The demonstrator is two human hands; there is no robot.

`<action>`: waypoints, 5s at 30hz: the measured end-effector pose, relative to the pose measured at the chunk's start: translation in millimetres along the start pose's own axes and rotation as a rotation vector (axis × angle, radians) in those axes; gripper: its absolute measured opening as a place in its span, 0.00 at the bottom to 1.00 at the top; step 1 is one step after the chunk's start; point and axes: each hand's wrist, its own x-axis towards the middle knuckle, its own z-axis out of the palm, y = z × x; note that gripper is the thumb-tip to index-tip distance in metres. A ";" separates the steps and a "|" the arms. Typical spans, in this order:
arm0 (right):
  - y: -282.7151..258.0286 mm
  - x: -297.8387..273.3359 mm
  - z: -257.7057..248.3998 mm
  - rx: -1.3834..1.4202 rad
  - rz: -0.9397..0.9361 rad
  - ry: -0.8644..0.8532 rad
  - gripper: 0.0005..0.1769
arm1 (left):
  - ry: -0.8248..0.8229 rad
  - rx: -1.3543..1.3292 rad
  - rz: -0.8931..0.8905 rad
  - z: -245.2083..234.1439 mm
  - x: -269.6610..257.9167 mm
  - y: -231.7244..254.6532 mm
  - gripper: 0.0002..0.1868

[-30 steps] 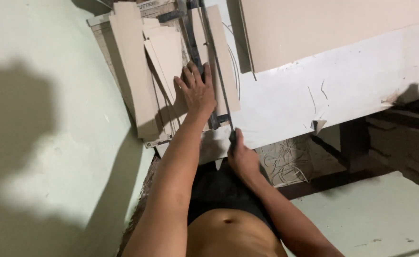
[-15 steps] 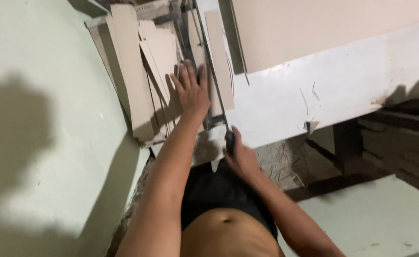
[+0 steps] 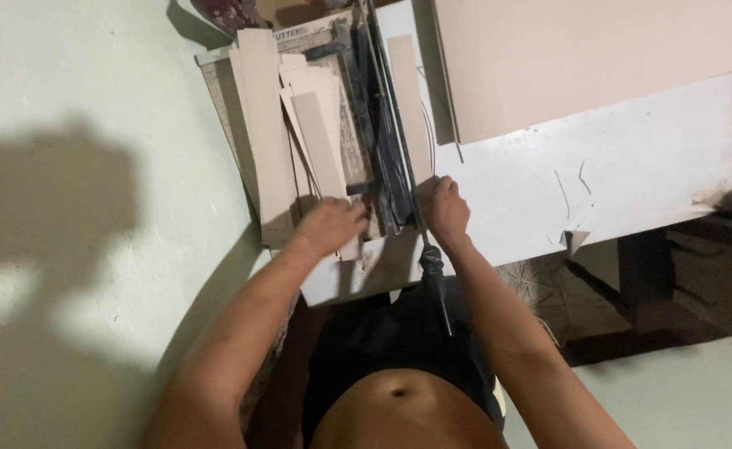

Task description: The person repeatedly places sheets of cardboard under a guillotine-style paper cutter and pulls the lever to cut them. The cut pieces are stacked on the left side of the machine. The person continues this process for the duration of the clip.

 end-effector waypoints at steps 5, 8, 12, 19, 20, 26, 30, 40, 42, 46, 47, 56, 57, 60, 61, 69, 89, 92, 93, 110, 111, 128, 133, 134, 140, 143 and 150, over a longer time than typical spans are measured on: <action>30.8 -10.6 -17.0 0.574 -0.109 -0.028 0.10 | -0.237 -0.155 -0.092 -32.0 -1.9 -23.5 0.18; 42.1 -47.0 -14.6 0.992 -0.109 -0.184 0.09 | -0.191 -0.204 -0.150 -33.2 4.6 -22.9 0.17; 27.6 -40.4 7.6 1.099 -0.179 -0.213 0.05 | -0.170 -0.235 -0.185 -48.5 15.2 -25.8 0.20; 7.0 -8.7 -2.2 0.449 -0.150 -0.066 0.18 | -0.173 -0.298 -0.253 -64.7 20.0 -22.6 0.18; 13.7 -1.1 -3.6 0.393 -0.163 0.002 0.17 | -0.137 -0.311 -0.274 -68.0 21.4 -23.0 0.17; -52.6 -4.6 -60.0 0.571 -0.280 -0.209 0.37 | 0.001 -0.519 -0.532 -59.9 53.2 -25.7 0.22; -31.5 3.9 -34.5 0.580 -0.330 -0.142 0.34 | -0.054 -0.502 -0.682 -90.9 84.6 -16.5 0.39; -37.8 -100.6 -141.3 0.269 -0.089 -0.158 0.42 | -0.373 -0.423 -0.857 -70.0 131.2 -26.0 0.46; -45.4 -165.1 -149.2 0.171 0.026 -0.268 0.56 | -0.435 -0.502 -0.826 -71.1 122.8 -16.9 0.46; -8.7 -144.8 -21.7 -0.014 0.013 -0.313 0.50 | -0.488 -0.520 -0.807 -80.9 125.5 -31.4 0.57; 11.6 -128.8 21.5 -0.041 -0.008 -0.252 0.48 | -0.510 -0.586 -0.786 -82.4 126.5 -32.0 0.60; -26.8 -201.4 -146.7 0.436 0.023 -0.337 0.55 | -0.363 -0.342 -0.750 -66.4 122.3 -13.2 0.56; -28.8 -200.0 -160.7 0.438 0.009 -0.329 0.55 | -0.353 -0.332 -0.760 -31.7 128.6 -13.0 0.56; -32.3 -204.0 -190.5 0.394 -0.054 -0.401 0.55 | -0.174 -0.155 -0.478 13.3 127.6 0.1 0.20; -32.1 -204.4 -193.1 0.395 -0.065 -0.420 0.50 | -0.215 -0.662 -0.705 -12.0 119.8 9.7 0.23; 12.6 -203.7 -174.1 0.460 -0.118 -0.388 0.38 | 0.117 -0.079 -0.051 -49.7 37.1 2.4 0.03; 105.7 -191.5 -210.3 0.225 0.044 -0.271 0.36 | 0.202 -0.472 -1.436 -42.8 93.8 -13.9 0.55; 128.2 -172.4 -205.2 0.210 0.032 -0.263 0.35 | 0.088 -0.338 -1.531 -26.7 108.4 -19.6 0.61; 133.8 -165.0 -205.1 0.208 0.043 -0.264 0.35 | 0.083 -0.345 -1.523 -22.0 107.8 -22.0 0.61; 81.0 104.3 -201.8 1.413 0.555 -0.323 0.48 | 0.373 -0.428 -1.303 -111.0 122.4 -32.8 0.44; 89.7 110.2 -199.0 1.415 0.557 -0.328 0.48 | 0.368 -0.424 -1.303 -113.1 136.4 -29.0 0.44; 177.9 93.8 -144.0 1.153 0.273 -0.083 0.36 | 0.421 -0.986 -0.834 -145.5 137.2 -6.6 0.21; 166.6 99.1 -172.8 0.873 0.292 -0.035 0.30 | 0.378 -0.932 -0.842 -161.7 86.0 6.8 0.20; 162.6 99.0 -180.3 0.840 0.315 -0.016 0.30 | 0.352 -0.959 -0.861 -169.9 74.3 11.4 0.20; 172.2 92.5 -143.1 1.034 0.240 0.065 0.23 | 0.294 -1.087 -0.972 -173.6 36.3 44.5 0.23; 140.1 78.8 -168.9 0.837 0.059 0.212 0.27 | 0.281 -1.043 -0.941 -159.4 21.2 54.3 0.22; 84.2 87.3 -170.1 1.172 0.366 -0.091 0.41 | 0.189 -1.110 -0.927 -149.7 -1.3 66.6 0.22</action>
